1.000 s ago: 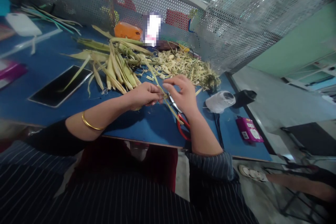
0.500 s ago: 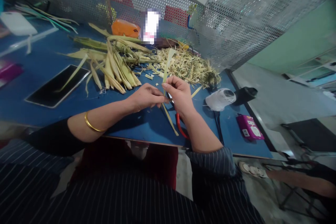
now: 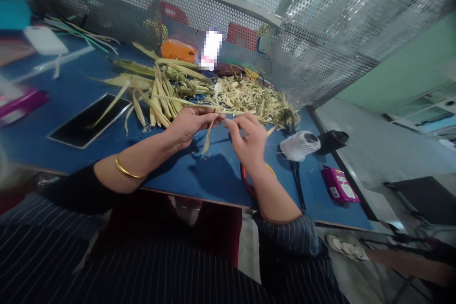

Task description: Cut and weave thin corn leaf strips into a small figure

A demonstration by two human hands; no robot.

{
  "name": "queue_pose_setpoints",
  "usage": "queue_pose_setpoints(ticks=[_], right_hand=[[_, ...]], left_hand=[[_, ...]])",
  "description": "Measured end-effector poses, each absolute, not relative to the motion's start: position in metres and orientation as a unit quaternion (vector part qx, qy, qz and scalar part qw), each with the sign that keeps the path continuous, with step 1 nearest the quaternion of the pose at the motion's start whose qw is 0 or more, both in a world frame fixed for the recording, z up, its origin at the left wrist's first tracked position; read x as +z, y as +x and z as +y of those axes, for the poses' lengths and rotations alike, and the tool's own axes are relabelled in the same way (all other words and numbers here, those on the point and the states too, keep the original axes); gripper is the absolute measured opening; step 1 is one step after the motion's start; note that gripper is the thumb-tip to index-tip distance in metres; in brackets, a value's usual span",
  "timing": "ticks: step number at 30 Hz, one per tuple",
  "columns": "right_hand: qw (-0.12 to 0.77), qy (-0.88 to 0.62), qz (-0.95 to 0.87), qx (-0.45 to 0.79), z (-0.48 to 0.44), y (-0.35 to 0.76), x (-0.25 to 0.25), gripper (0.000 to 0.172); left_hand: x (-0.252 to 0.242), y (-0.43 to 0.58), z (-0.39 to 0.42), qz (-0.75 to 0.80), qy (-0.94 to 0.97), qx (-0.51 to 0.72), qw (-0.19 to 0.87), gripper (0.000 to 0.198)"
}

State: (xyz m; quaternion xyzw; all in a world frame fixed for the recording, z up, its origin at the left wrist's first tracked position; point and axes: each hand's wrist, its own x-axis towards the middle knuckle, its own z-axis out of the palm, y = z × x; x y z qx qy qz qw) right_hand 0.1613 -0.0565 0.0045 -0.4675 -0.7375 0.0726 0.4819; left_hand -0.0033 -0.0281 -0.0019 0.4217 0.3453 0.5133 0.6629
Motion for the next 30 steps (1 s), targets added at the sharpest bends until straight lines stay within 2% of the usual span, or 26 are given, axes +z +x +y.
queue_pose_setpoints(ticks=[3, 7, 12, 30], right_hand=[[0.433, -0.49, -0.734, 0.18, -0.05, 0.151, -0.009, 0.033], [0.439, -0.476, -0.696, 0.31, -0.045, 0.144, -0.019, 0.03], [0.431, -0.424, -0.744, 0.285, -0.047, 0.146, -0.016, 0.027], [0.354, -0.372, -0.815, 0.268, -0.048, 0.155, -0.007, 0.027]], left_hand=[[0.002, 0.001, -0.031, 0.338, 0.398, 0.533, 0.666, 0.023], [0.002, 0.008, -0.035, 0.352, 0.378, 0.533, 0.67, 0.022], [-0.005, 0.008, -0.03, 0.334, 0.397, 0.561, 0.645, 0.023], [-0.001, 0.001, -0.031, 0.362, 0.408, 0.532, 0.649, 0.022]])
